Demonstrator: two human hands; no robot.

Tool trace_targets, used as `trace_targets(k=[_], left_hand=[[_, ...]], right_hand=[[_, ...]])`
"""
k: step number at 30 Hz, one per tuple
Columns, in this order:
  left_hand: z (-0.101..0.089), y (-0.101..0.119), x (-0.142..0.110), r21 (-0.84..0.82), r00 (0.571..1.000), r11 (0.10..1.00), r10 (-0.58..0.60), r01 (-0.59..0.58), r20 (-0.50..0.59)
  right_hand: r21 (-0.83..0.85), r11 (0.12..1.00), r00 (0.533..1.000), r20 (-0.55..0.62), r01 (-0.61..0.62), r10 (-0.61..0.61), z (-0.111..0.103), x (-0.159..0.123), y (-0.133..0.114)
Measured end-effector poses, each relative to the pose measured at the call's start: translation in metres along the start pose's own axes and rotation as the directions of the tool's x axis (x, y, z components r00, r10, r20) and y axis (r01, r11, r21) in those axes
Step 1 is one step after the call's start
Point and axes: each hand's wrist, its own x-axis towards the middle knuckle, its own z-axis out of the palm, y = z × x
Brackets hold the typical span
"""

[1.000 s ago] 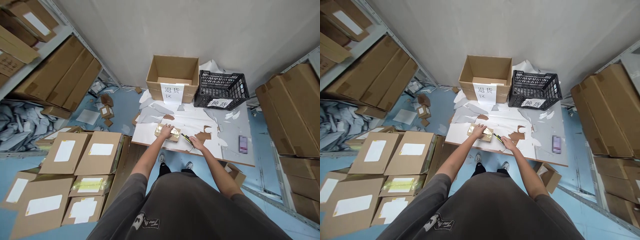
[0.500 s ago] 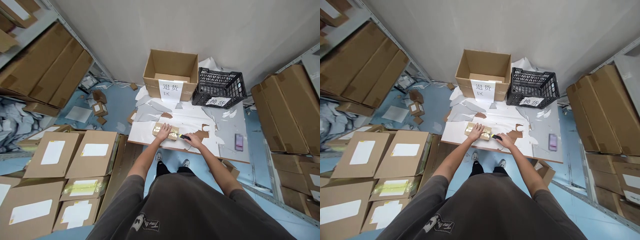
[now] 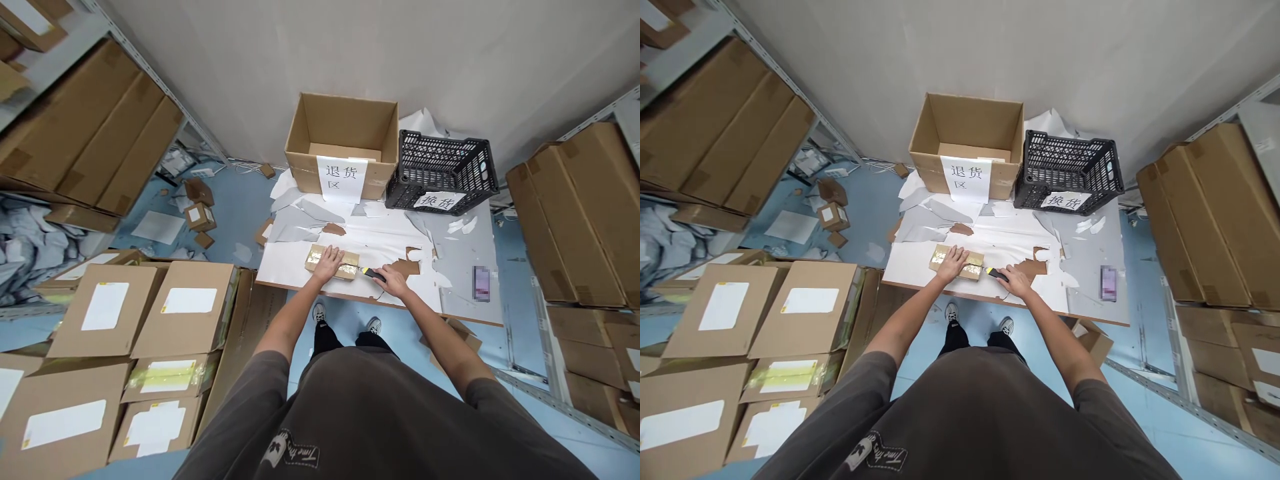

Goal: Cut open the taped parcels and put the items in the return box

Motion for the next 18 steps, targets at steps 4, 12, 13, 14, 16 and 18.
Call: trace_targets(k=[4,12,13,14,16,18], left_hand=[[-0.003,0.001,-0.001,0.012,1.0,1.0,-0.006,0.005,0.004],[-0.008,0.004,-0.001,0.015,1.0,1.0,-0.009,0.009,-0.003],[-0.011,0.005,-0.001,0.012,1.0,1.0,-0.01,0.01,-0.001],[-0.013,0.006,0.0,0.012,1.0,1.0,-0.01,0.01,0.003],[-0.02,0.008,-0.001,0.016,1.0,1.0,-0.003,0.003,0.015],[-0.028,0.005,-0.002,0.025,1.0,1.0,0.013,-0.013,0.024]], right_hand=[[0.005,1.0,1.0,0.012,0.02,-0.02,0.0,0.005,0.0],[0.113,0.991,0.993,-0.094,-0.065,0.076,-0.009,-0.003,0.013],[0.162,0.984,0.991,-0.099,-0.073,0.09,-0.006,-0.006,0.012],[0.223,0.97,0.988,-0.099,-0.097,0.121,-0.002,-0.008,0.007],[0.365,0.91,0.966,-0.091,-0.195,0.243,0.015,-0.007,-0.01],[0.494,0.813,0.917,-0.072,-0.309,0.393,0.039,0.002,-0.037]])
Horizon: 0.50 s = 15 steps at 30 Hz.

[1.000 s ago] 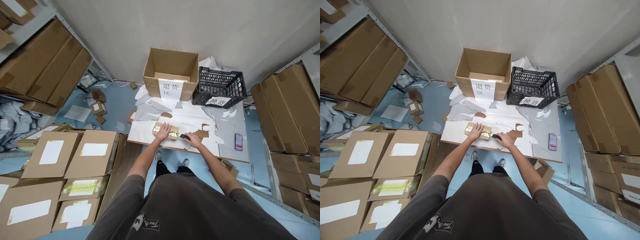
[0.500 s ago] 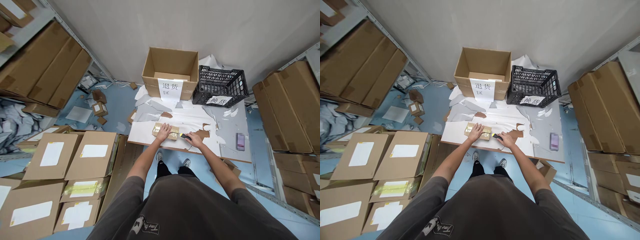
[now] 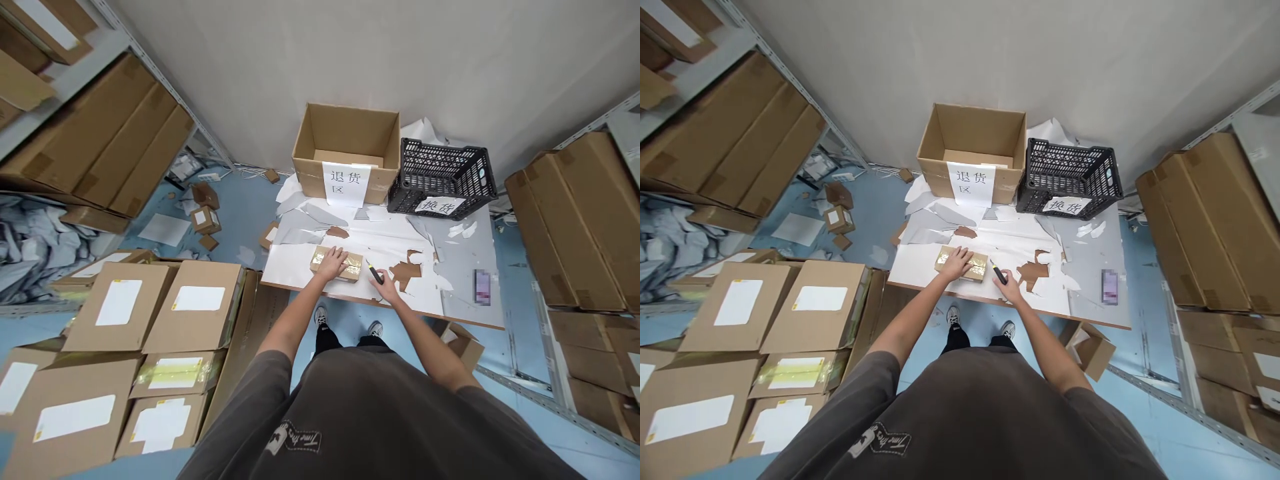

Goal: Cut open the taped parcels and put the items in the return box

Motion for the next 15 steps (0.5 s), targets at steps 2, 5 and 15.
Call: trace_targets(k=[2,5,15], left_hand=[[-0.01,-0.009,-0.002,0.015,1.0,1.0,-0.012,0.012,0.011],[-0.03,-0.032,-0.006,0.025,0.992,0.996,-0.088,0.086,0.085],[-0.005,0.0,-0.065,-0.095,0.851,0.85,-0.502,0.518,0.154]], right_hand=[[0.113,0.99,0.994,-0.06,-0.085,0.092,0.036,0.001,-0.016],[0.212,0.964,0.971,-0.14,-0.163,0.195,0.07,0.013,-0.036],[-0.149,0.987,0.989,-0.139,-0.067,0.047,0.048,0.134,-0.1]])
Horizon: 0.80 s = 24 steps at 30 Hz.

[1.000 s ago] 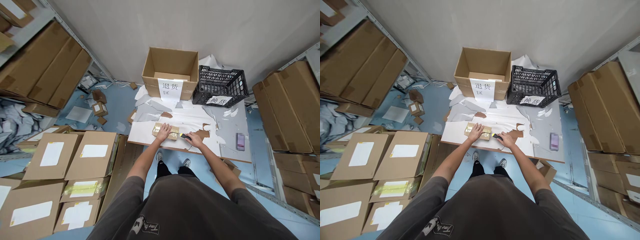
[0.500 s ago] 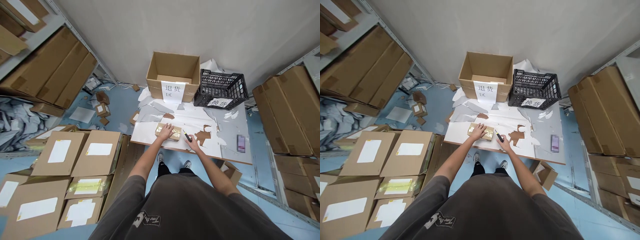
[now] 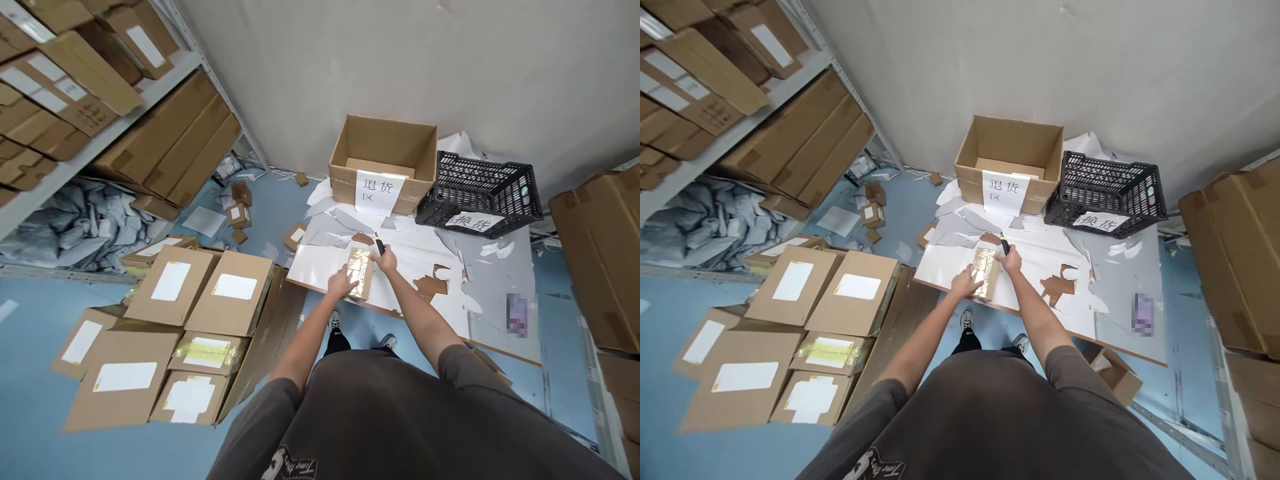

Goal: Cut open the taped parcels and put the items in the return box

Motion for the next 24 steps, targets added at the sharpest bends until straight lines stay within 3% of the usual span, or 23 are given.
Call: trace_targets(k=[3,5,7,9,10,12,14,15,18,24], left_hand=[[0.024,0.026,-0.013,-0.107,0.99,0.984,-0.143,0.139,-0.022],[0.024,0.034,-0.012,-0.122,0.986,0.98,-0.163,0.16,-0.02],[0.013,0.032,-0.005,-0.073,0.991,0.992,-0.109,0.103,-0.083],[-0.002,0.022,0.005,0.05,0.983,0.994,0.108,-0.102,-0.147],[-0.009,0.016,0.01,0.126,0.951,0.956,0.28,-0.264,-0.132],[-0.019,0.007,0.02,0.237,0.802,0.776,0.596,-0.585,0.027],[-0.024,0.003,0.028,0.281,0.664,0.609,0.725,-0.742,0.182],[-0.025,0.004,0.032,0.295,0.64,0.575,0.737,-0.763,0.218],[-0.026,0.016,0.042,0.316,0.679,0.61,0.707,-0.727,0.197],[-0.022,0.054,0.053,0.321,0.882,0.828,0.469,-0.46,0.053]], right_hand=[[-0.029,0.997,0.998,0.004,0.07,-0.07,0.0,0.018,-0.021],[0.002,0.997,0.997,0.003,0.082,-0.082,-0.003,0.012,-0.018],[0.048,0.997,0.998,-0.003,0.064,-0.064,-0.008,-0.008,0.0],[0.09,0.996,1.0,-0.013,0.027,-0.026,-0.009,-0.037,0.026],[0.103,0.995,1.0,-0.014,-0.001,0.003,-0.008,-0.053,0.039],[0.121,0.991,0.999,0.01,-0.052,0.051,-0.002,-0.082,0.06],[0.114,0.989,0.995,0.041,-0.093,0.088,0.005,-0.098,0.07],[0.103,0.989,0.993,0.05,-0.108,0.103,0.007,-0.099,0.071],[0.05,0.991,0.992,0.032,-0.122,0.12,0.004,-0.075,0.058],[-0.066,0.993,0.994,0.051,-0.098,0.102,-0.025,-0.003,0.02]])
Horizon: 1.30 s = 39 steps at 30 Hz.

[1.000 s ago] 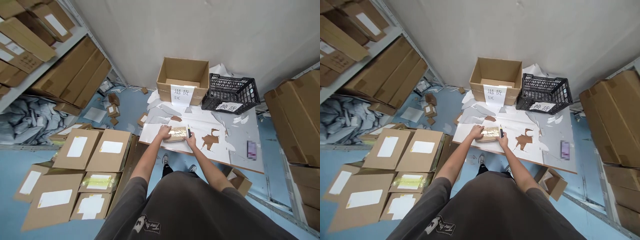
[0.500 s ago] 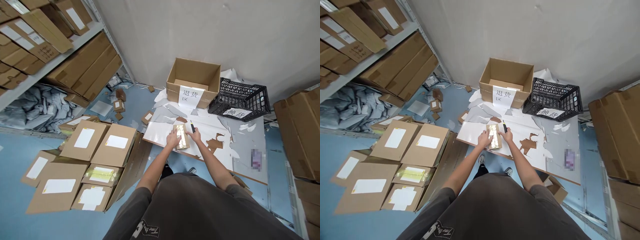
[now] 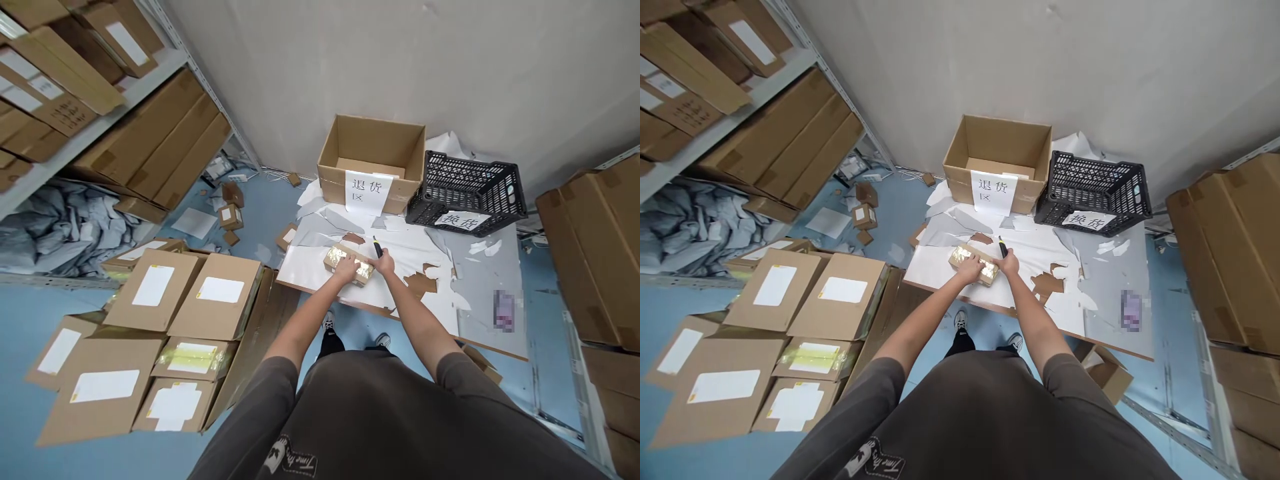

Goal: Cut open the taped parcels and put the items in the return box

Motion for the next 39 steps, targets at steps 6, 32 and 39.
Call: trace_targets(k=[6,32,39], left_hand=[[0.001,0.009,0.007,-0.027,1.0,1.0,-0.003,0.004,0.006],[-0.003,-0.001,0.005,-0.025,0.995,1.0,-0.016,0.018,0.094],[0.001,-0.004,0.006,-0.11,0.997,0.993,-0.025,0.032,0.07]], right_hand=[[0.19,0.952,0.968,0.03,0.24,-0.25,-0.019,-0.009,0.01],[0.3,0.946,0.821,0.504,0.125,-0.269,-0.051,-0.071,0.074],[0.316,0.946,0.821,0.519,0.074,-0.238,-0.047,-0.078,0.074]])
